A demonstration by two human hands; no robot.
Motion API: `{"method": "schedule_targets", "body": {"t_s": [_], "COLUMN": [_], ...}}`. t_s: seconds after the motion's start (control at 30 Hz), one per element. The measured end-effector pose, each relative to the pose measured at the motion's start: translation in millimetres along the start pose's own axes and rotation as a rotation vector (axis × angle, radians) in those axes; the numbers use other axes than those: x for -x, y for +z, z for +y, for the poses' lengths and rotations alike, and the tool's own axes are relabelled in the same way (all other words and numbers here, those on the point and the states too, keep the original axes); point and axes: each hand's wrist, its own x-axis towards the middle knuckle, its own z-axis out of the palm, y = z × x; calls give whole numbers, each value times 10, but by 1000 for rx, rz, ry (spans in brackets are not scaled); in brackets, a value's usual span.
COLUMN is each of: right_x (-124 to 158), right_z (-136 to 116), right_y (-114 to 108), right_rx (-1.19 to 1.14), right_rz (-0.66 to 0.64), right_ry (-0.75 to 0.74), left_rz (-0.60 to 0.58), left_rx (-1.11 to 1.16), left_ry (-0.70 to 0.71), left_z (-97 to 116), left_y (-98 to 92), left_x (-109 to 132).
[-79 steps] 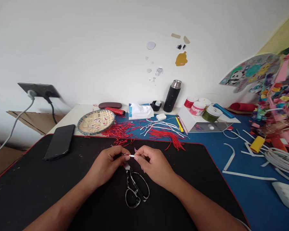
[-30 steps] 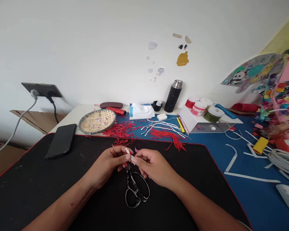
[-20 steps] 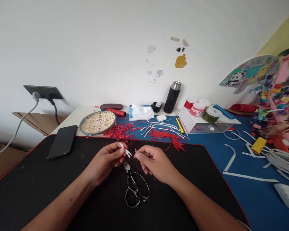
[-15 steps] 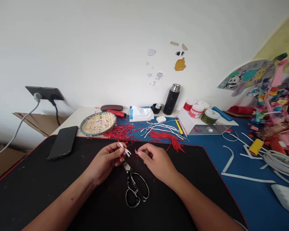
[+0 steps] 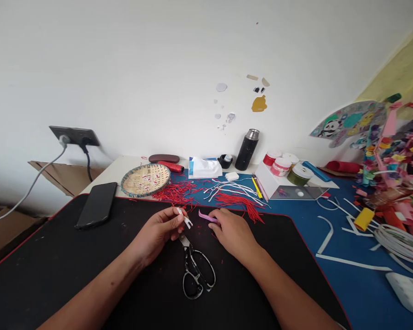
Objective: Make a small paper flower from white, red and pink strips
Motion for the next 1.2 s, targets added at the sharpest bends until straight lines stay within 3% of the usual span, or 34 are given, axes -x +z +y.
{"method": "schedule_targets", "body": {"t_s": [0.3,0.57,0.83,1.0,1.2], "right_x": [47,60,70,55,52], "right_z": [-154,-155,-170,-153,-166], "right_y": [-15,-4,-18,27,76], "right_rx": [-295,-336,-401,-582,-864], "right_rz": [-33,-8,-55,-56,-53], "right_ry": [-35,-69,-51,-24,29], "left_rz": [-16,-36,-45,0,146], "left_rx": [-138,-276,-219,-138,-14], "left_ry": [29,37,59,73,169], "left_z": [-15,16,-6,-31,26], "left_y": [-20,29,35,-7,17], "left_x": [2,14,6,0,14]}}
